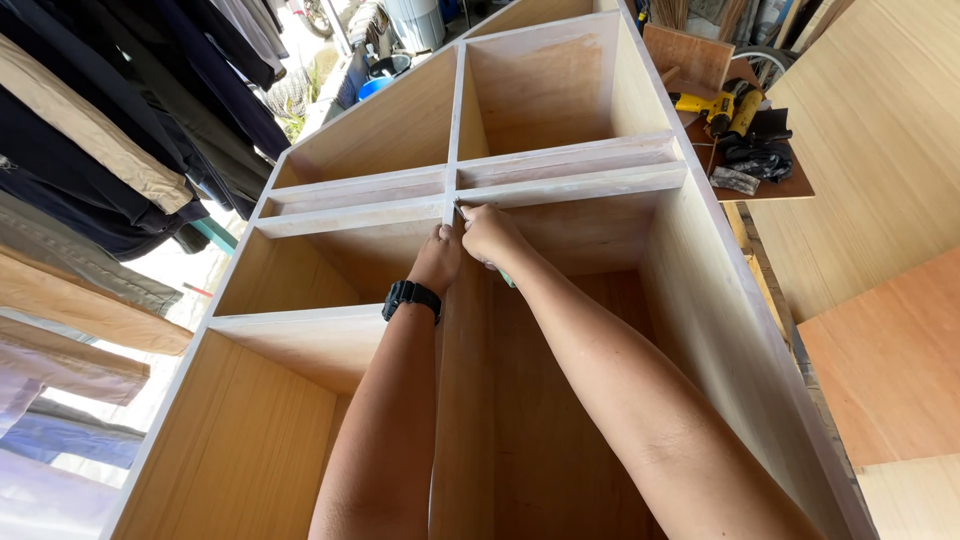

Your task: Refining the joints and surfaces of a wooden shelf unit using a chisel and sandpaper to remove excess material and smooth edges.

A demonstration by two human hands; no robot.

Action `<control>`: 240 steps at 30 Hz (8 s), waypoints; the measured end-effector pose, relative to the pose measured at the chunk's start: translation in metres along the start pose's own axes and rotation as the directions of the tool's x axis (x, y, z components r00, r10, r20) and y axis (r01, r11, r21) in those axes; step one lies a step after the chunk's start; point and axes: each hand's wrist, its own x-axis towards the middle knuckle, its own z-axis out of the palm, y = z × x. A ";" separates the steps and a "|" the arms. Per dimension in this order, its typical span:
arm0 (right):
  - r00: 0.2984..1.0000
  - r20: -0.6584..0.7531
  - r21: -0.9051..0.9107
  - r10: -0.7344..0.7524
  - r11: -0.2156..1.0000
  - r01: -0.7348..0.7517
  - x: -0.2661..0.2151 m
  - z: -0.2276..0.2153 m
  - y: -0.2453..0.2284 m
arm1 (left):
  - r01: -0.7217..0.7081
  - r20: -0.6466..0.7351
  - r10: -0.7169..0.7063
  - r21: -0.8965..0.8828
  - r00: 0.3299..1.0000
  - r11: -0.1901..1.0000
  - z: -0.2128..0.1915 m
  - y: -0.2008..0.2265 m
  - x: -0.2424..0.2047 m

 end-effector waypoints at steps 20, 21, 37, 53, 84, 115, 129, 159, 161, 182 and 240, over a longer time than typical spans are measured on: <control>1.000 -0.018 0.054 -0.006 0.999 0.007 -0.001 0.004 -0.005 | -0.053 0.129 0.032 0.164 0.991 0.985 0.005 -0.003 0.001; 1.000 -0.010 0.056 -0.010 0.998 0.011 -0.006 0.003 -0.007 | -0.058 0.141 0.034 0.172 0.989 0.983 0.005 -0.003 0.002; 0.999 -0.027 0.027 0.022 0.999 -0.021 0.020 0.016 0.000 | 0.058 -0.040 -0.062 -0.096 0.997 0.994 0.029 0.012 0.005; 0.943 -0.053 -0.420 -0.329 0.864 0.278 0.033 -0.043 0.054 | -0.001 -0.127 0.013 0.095 0.992 0.995 0.056 0.012 0.026; 0.963 0.013 -0.478 -0.271 0.844 0.244 0.015 -0.052 0.003 | -0.085 0.082 0.071 0.179 0.994 0.980 0.034 0.011 0.013; 0.908 0.145 -0.398 -0.393 0.817 0.417 0.075 -0.060 0.032 | 0.407 0.261 -0.318 -0.468 0.912 0.784 -0.130 -0.016 0.009; 0.937 0.184 -0.404 -0.296 0.846 0.347 0.072 -0.066 0.019 | 0.600 0.361 -0.539 -0.709 0.761 0.372 -0.169 -0.034 0.037; 0.973 0.220 -0.232 0.072 0.972 -0.020 0.074 0.105 0.333 | 0.564 0.457 -0.341 -0.736 0.822 0.374 -0.213 -0.001 -0.020; 0.980 0.196 -0.479 0.020 0.874 0.078 0.086 0.114 0.327 | 0.576 0.467 -0.354 -0.744 0.810 0.339 -0.234 -0.005 -0.025; 0.737 0.637 -0.769 0.227 0.245 0.590 0.179 0.135 0.274 | 0.623 0.531 -0.352 -0.743 0.771 0.245 -0.266 -0.016 -0.033; 0.215 -0.689 0.709 -0.692 -0.705 0.003 -0.034 -0.174 0.212 | 0.658 0.591 -0.319 -0.734 0.741 0.169 -0.278 -0.029 -0.032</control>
